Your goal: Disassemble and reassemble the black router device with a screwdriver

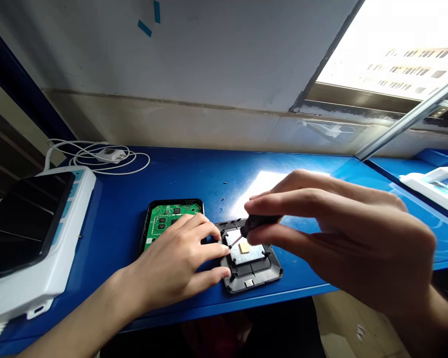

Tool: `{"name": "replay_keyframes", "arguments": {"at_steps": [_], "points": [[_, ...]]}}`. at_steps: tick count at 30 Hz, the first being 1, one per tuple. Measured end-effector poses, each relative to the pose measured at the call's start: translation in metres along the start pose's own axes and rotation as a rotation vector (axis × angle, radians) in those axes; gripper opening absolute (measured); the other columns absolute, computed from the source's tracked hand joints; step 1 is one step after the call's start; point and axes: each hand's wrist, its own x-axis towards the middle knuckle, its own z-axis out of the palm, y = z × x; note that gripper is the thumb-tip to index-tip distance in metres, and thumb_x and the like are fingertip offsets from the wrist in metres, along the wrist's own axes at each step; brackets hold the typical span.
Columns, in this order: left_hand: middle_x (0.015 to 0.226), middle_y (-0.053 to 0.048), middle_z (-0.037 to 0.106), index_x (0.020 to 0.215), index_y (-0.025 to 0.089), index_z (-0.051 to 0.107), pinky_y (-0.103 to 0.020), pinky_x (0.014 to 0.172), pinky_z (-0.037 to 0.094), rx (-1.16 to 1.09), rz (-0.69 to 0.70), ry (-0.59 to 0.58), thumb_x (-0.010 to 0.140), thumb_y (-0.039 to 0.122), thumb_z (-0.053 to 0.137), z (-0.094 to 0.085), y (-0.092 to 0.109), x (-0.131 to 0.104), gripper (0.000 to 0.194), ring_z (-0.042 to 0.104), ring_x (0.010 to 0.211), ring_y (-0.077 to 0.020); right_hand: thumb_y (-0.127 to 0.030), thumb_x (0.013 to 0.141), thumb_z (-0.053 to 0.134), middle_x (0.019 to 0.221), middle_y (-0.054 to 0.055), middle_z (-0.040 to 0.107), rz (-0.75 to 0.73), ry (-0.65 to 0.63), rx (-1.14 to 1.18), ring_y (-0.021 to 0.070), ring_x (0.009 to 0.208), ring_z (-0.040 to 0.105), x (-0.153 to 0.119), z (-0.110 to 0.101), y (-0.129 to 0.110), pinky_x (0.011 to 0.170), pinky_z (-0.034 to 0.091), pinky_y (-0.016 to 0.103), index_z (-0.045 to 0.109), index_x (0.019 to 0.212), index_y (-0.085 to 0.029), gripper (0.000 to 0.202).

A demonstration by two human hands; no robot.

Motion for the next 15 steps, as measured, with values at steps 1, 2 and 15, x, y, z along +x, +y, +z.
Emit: {"name": "replay_keyframes", "arguments": {"at_steps": [1, 2, 15], "points": [[0.109, -0.006, 0.069, 0.115, 0.024, 0.076, -0.045, 0.092, 0.046, -0.003, 0.003, 0.0, 0.101, 0.038, 0.065, 0.0, 0.0, 0.0, 0.022, 0.06, 0.105, -0.0271, -0.031, 0.085, 0.084, 0.091, 0.004, 0.077, 0.009, 0.007, -0.006, 0.0188, 0.071, 0.074, 0.001, 0.001, -0.001, 0.058, 0.062, 0.033, 0.079, 0.109, -0.028, 0.025], [0.109, -0.006, 0.069, 0.115, 0.024, 0.076, -0.044, 0.092, 0.046, -0.007, 0.002, 0.002, 0.102, 0.039, 0.064, 0.0, 0.0, 0.0, 0.023, 0.06, 0.105, -0.0269, -0.032, 0.085, 0.084, 0.087, 0.004, 0.075, 0.015, 0.017, -0.014, 0.0184, 0.069, 0.072, 0.002, 0.002, -0.001, 0.056, 0.06, 0.033, 0.079, 0.106, -0.027, 0.023], [0.111, -0.005, 0.069, 0.114, 0.025, 0.075, -0.045, 0.095, 0.044, -0.017, -0.003, 0.0, 0.102, 0.039, 0.064, 0.0, -0.001, -0.001, 0.022, 0.059, 0.107, -0.0264, -0.023, 0.093, 0.075, 0.097, 0.004, 0.074, 0.004, -0.078, -0.045, 0.0144, 0.077, 0.072, -0.001, -0.005, 0.004, 0.066, 0.059, 0.029, 0.074, 0.116, -0.022, 0.023]]}}
